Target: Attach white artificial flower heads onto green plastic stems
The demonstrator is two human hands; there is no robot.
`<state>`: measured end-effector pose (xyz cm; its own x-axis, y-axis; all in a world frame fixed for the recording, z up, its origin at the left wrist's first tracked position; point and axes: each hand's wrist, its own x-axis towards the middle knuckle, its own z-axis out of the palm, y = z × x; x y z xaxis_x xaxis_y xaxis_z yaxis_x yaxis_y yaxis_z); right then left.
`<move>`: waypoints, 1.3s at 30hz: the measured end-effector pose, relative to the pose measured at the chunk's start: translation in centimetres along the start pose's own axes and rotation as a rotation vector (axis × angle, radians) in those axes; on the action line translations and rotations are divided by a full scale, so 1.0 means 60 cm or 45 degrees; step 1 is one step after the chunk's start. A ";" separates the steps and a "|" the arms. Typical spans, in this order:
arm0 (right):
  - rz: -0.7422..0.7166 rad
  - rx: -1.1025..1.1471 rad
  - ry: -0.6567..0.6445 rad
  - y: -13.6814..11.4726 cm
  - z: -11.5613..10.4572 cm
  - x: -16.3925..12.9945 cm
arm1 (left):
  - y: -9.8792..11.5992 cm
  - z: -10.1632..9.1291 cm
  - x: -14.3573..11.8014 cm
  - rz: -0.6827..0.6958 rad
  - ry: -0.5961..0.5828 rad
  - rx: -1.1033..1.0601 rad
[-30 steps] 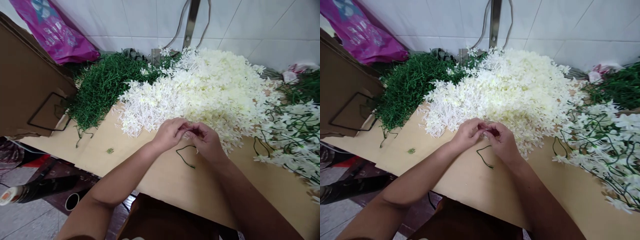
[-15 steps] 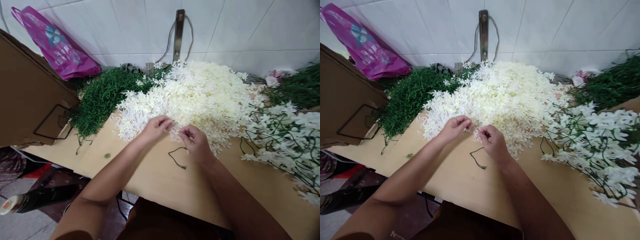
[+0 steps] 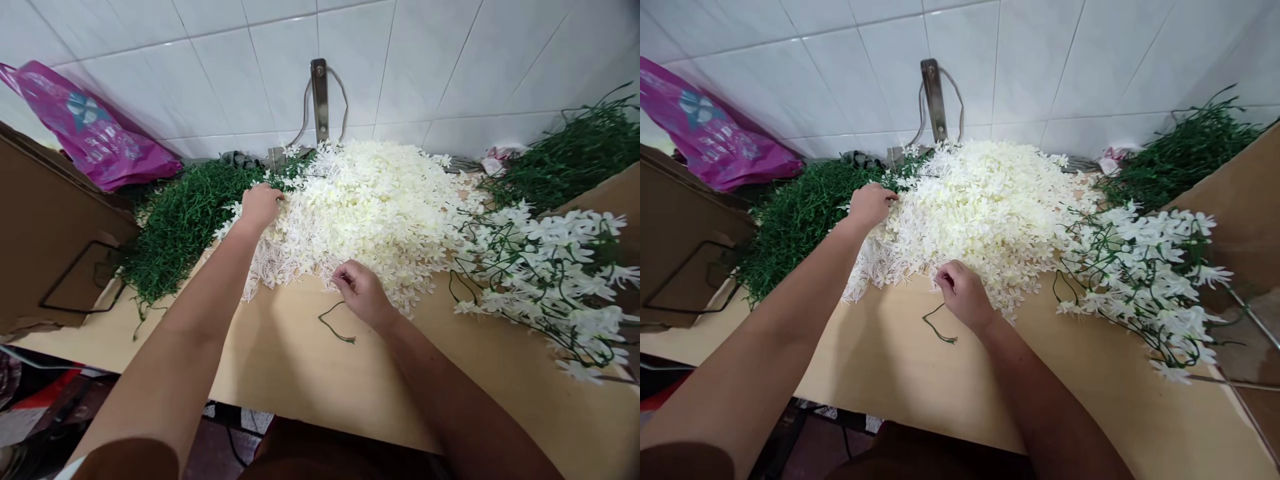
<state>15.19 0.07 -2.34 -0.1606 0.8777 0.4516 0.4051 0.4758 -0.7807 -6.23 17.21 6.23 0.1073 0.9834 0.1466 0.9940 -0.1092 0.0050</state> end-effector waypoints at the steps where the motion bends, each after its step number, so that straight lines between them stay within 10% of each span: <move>1: 0.006 0.001 0.004 0.001 0.000 0.000 | -0.002 0.000 0.003 -0.007 0.014 -0.022; 12: 0.037 0.014 -0.014 -0.003 -0.004 0.001 | -0.028 -0.057 0.045 -0.203 0.570 -1.154; 18: 0.060 0.066 0.027 -0.003 -0.005 0.001 | -0.021 -0.062 0.009 -0.125 0.474 -1.401; 27: 0.236 0.379 0.098 -0.009 -0.013 0.009 | 0.031 -0.062 -0.157 -0.034 0.122 -1.870; 39: 0.320 0.420 0.028 -0.006 -0.011 0.008 | 0.026 0.017 -0.258 0.007 -0.237 -0.913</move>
<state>15.54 0.27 -1.54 -0.0727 0.9691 0.2355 0.1188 0.2429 -0.9628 -6.29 1.99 2.96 0.1773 0.9839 -0.0212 0.7426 -0.1196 0.6590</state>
